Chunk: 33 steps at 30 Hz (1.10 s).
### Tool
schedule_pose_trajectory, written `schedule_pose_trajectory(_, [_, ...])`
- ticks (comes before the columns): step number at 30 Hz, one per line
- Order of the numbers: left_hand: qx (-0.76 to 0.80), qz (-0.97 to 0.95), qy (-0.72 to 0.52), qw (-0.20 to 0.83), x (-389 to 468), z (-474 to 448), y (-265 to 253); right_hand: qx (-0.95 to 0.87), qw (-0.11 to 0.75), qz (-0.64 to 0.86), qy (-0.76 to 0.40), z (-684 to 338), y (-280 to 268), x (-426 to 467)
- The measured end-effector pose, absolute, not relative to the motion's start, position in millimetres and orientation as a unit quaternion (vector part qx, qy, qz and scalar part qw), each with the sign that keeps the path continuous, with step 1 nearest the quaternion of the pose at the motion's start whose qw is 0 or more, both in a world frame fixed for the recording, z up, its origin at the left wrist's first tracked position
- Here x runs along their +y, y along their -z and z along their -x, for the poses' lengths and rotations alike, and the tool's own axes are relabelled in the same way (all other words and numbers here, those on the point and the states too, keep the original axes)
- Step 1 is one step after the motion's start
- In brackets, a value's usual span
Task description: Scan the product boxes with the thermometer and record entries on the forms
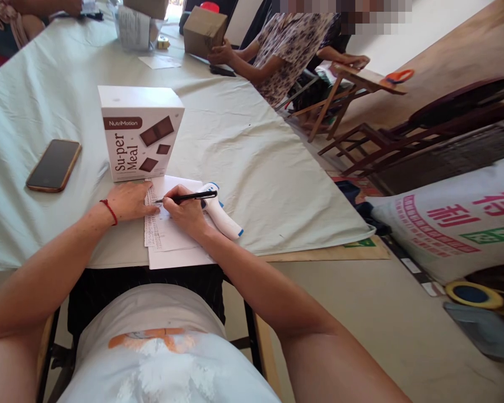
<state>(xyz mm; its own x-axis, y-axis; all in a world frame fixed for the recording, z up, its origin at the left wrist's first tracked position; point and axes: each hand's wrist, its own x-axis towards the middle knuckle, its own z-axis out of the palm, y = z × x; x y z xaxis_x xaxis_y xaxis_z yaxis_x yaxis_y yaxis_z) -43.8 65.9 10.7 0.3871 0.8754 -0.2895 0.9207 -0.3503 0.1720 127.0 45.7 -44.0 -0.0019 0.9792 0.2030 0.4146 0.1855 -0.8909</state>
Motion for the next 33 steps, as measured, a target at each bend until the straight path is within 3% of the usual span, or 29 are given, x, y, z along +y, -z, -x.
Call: schedule_pose_trajectory(33, [0.551,-0.816,0.06,0.164,66.3,43.8,-10.7,-0.63,0.445,0.558,-0.305,-128.5,44.2,46.3])
